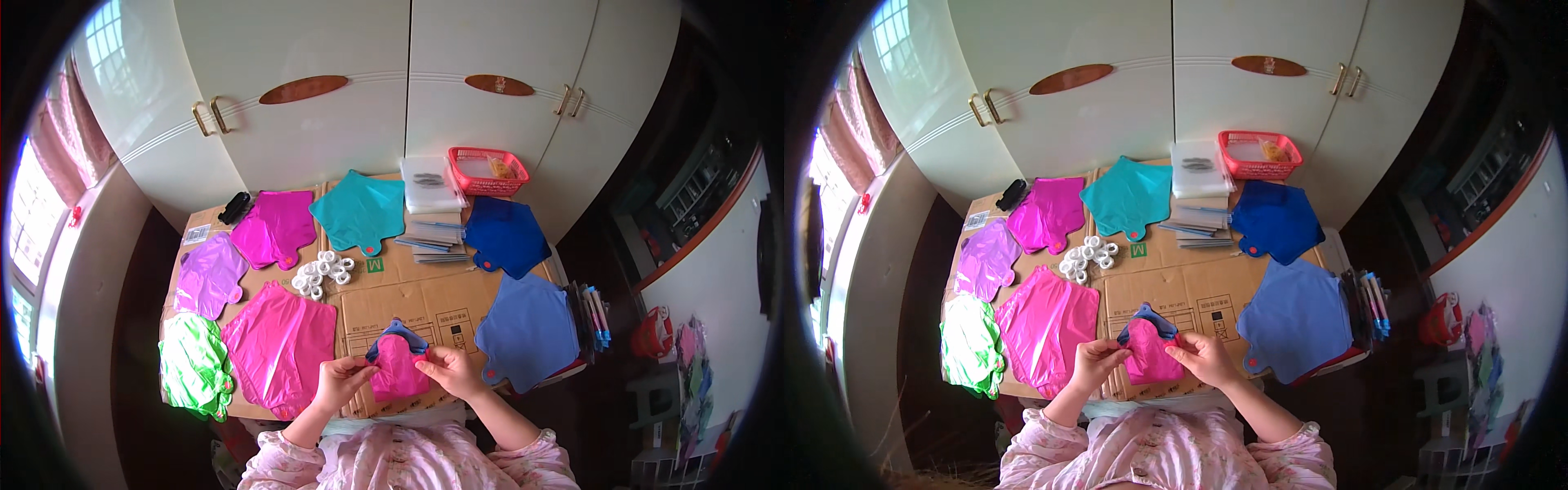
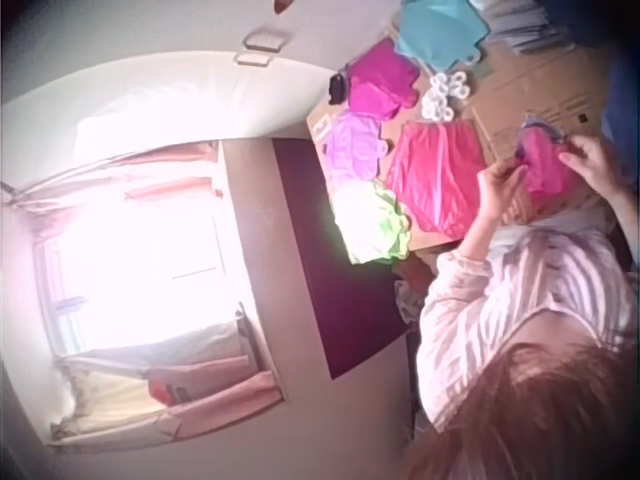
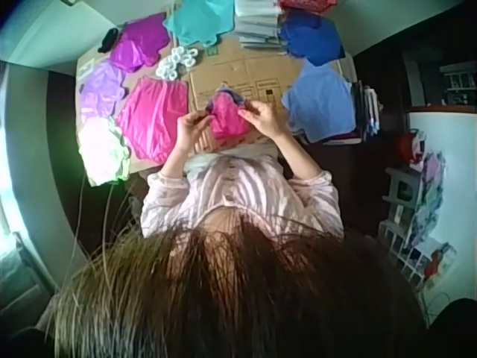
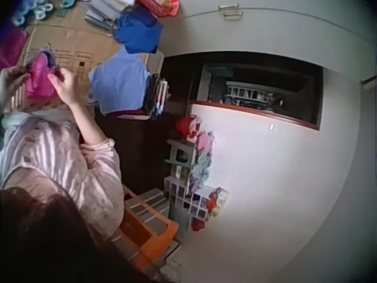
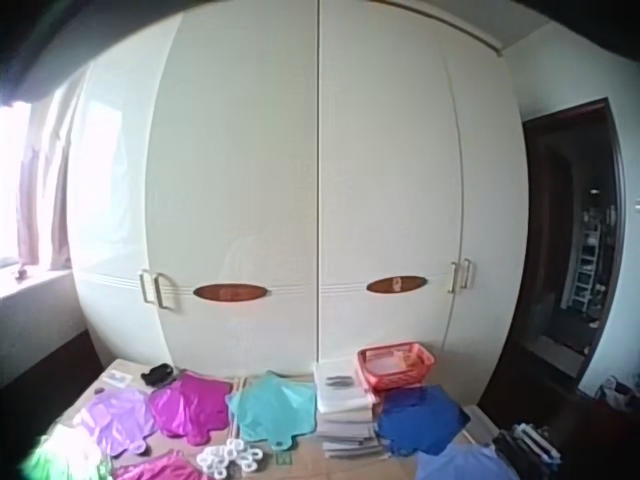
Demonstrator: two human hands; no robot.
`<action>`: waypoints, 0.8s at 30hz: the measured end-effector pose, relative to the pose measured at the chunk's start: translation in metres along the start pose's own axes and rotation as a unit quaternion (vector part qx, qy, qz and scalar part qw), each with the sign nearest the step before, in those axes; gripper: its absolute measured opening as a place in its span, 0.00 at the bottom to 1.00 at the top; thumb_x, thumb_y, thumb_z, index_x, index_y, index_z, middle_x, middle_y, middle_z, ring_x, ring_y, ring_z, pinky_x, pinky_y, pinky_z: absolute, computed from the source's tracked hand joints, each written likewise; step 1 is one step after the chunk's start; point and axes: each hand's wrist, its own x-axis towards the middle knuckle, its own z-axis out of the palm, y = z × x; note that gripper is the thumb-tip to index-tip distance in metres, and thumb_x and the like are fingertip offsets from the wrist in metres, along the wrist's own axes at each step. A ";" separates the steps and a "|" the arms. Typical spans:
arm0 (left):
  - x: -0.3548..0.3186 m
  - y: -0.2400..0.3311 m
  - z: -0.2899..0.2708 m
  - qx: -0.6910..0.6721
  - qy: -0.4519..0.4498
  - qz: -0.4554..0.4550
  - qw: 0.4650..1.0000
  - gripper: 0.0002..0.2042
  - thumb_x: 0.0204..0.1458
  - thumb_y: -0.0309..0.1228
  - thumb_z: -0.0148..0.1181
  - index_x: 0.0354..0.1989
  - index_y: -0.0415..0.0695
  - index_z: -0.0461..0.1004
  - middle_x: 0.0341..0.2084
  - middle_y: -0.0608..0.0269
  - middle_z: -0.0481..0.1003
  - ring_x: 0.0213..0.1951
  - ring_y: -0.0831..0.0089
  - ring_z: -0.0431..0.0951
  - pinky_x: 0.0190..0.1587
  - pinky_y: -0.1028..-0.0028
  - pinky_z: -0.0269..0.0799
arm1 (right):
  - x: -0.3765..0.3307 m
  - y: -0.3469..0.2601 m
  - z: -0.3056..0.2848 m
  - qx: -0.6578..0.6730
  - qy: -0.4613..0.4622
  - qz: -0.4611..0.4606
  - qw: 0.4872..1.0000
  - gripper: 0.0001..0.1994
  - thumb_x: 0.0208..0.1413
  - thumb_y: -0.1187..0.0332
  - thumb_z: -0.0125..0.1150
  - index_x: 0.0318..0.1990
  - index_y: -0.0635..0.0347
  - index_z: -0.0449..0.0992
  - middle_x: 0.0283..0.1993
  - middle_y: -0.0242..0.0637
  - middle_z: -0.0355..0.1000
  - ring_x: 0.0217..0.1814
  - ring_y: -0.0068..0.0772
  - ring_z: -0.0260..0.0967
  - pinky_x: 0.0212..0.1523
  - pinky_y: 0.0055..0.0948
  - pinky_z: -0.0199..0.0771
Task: Folding colored plastic sheets and placing them onto cardboard backings inside plastic sleeves.
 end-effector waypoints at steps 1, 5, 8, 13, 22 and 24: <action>0.001 0.000 0.000 0.000 -0.004 -0.001 1.000 0.05 0.50 0.23 0.65 0.33 0.34 0.79 0.23 0.71 0.77 0.26 0.88 0.72 0.28 0.84 0.69 | 0.001 -0.004 0.000 -0.008 0.018 -0.015 1.000 0.09 0.58 0.68 0.61 0.32 0.65 0.79 0.22 0.24 0.69 0.25 0.11 0.57 0.25 0.19 0.60; 0.000 0.005 -0.001 -0.015 -0.011 -0.013 1.000 0.04 0.51 0.22 0.65 0.33 0.34 0.79 0.24 0.71 0.77 0.27 0.88 0.72 0.29 0.85 0.69 | 0.003 -0.001 -0.007 -0.070 0.020 -0.029 0.997 0.09 0.57 0.68 0.61 0.30 0.66 0.77 0.20 0.22 0.66 0.25 0.10 0.56 0.25 0.19 0.58; 0.002 0.009 0.001 -0.073 -0.022 -0.041 0.996 0.04 0.51 0.22 0.65 0.33 0.35 0.78 0.25 0.71 0.77 0.27 0.88 0.72 0.30 0.85 0.69 | 0.005 0.000 -0.008 -0.077 0.015 -0.030 0.996 0.09 0.57 0.68 0.62 0.29 0.66 0.77 0.19 0.21 0.64 0.24 0.10 0.54 0.24 0.19 0.56; 0.007 0.014 -0.003 -0.105 -0.038 -0.092 0.989 0.05 0.52 0.23 0.64 0.35 0.37 0.78 0.27 0.71 0.77 0.28 0.86 0.73 0.29 0.83 0.71 | 0.005 -0.001 -0.009 -0.086 -0.011 0.013 0.996 0.09 0.57 0.68 0.61 0.31 0.66 0.78 0.22 0.21 0.67 0.26 0.10 0.58 0.26 0.19 0.59; 0.004 0.008 -0.002 -0.109 -0.026 -0.046 0.993 0.04 0.52 0.23 0.63 0.35 0.37 0.78 0.26 0.70 0.77 0.27 0.87 0.73 0.29 0.84 0.71 | 0.005 -0.011 -0.017 -0.003 -0.034 0.043 0.998 0.10 0.59 0.71 0.58 0.43 0.69 0.78 0.37 0.29 0.77 0.40 0.15 0.70 0.42 0.18 0.70; 0.002 0.006 -0.001 -0.106 -0.014 -0.039 0.993 0.04 0.52 0.22 0.63 0.35 0.37 0.78 0.26 0.69 0.77 0.27 0.86 0.73 0.29 0.84 0.71 | 0.006 -0.011 -0.011 -0.013 -0.012 0.035 0.999 0.09 0.58 0.73 0.57 0.42 0.69 0.78 0.37 0.29 0.77 0.39 0.14 0.70 0.42 0.18 0.71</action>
